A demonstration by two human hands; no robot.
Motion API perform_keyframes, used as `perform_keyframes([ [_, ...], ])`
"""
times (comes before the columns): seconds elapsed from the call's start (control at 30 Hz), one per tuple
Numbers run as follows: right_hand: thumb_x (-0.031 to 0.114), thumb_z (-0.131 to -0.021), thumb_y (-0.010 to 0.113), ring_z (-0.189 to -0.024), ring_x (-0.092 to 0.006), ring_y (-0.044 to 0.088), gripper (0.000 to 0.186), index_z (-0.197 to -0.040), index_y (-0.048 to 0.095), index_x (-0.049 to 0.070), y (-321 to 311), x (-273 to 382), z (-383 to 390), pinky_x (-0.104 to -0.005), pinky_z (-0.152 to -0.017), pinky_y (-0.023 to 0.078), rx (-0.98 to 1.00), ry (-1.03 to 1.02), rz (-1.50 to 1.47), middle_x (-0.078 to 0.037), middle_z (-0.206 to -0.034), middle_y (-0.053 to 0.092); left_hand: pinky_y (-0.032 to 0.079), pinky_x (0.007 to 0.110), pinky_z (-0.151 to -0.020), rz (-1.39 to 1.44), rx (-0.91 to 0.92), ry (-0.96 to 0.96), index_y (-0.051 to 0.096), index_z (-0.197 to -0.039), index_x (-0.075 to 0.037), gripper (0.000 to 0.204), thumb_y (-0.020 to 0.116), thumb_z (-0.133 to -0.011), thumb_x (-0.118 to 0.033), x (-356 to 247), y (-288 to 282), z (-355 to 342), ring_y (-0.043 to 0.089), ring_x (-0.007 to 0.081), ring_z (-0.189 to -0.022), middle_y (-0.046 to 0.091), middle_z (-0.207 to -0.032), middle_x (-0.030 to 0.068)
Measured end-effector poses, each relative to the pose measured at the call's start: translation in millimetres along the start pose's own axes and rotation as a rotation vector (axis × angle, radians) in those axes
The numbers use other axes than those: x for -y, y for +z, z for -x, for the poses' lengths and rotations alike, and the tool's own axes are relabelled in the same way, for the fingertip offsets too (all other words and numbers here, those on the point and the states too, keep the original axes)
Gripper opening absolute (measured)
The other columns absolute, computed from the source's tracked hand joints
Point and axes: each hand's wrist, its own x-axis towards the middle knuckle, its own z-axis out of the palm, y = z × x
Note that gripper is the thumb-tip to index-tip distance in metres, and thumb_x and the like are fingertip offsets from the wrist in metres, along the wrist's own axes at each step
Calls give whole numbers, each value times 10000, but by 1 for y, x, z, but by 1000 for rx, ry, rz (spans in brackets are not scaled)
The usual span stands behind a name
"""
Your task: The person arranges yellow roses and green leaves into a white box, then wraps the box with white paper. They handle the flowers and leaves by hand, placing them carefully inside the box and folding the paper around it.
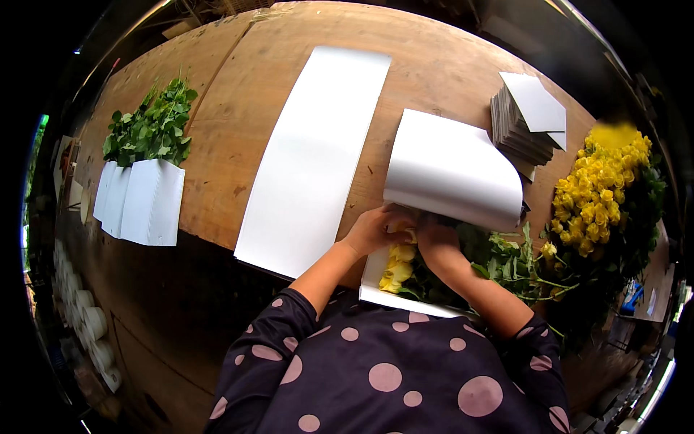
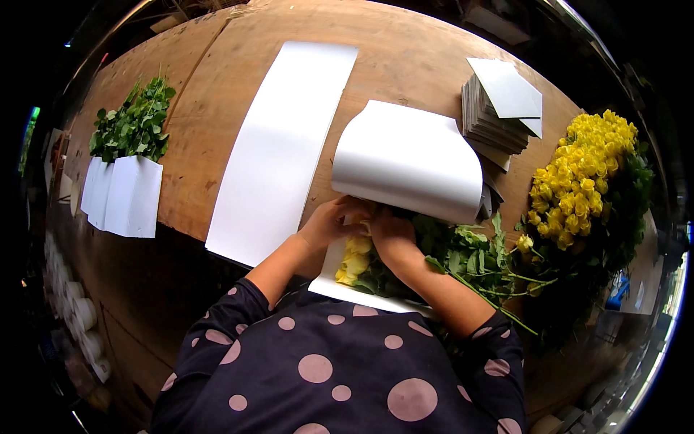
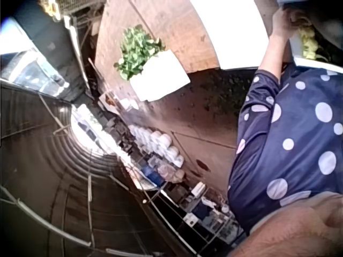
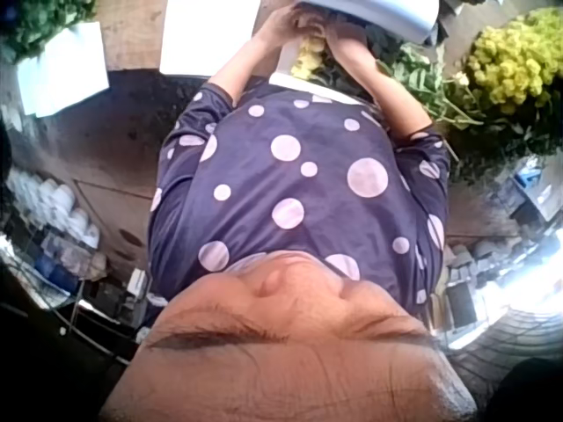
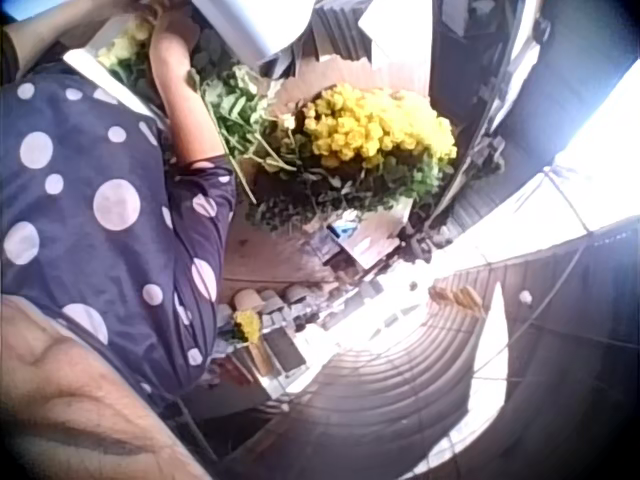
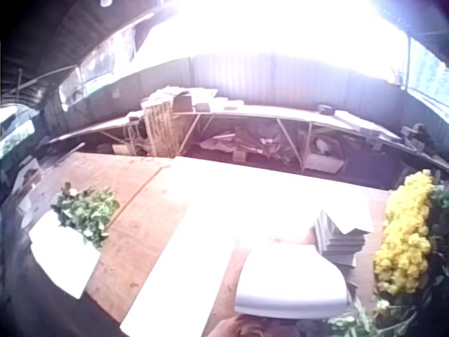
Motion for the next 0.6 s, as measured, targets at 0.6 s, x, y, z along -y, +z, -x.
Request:
perform_keyframes([
  [0.6,159,-740,528,-656,-261,577,122,-807,547,59,-20,-2,43,-369,-556,467,81,-174,22,-101,-798,527,477,318,-677,-230,65,82,645,-819,-246,117,638,-702,-251,-8,-5,0,573,201,-813,529,-1004,-14],
])
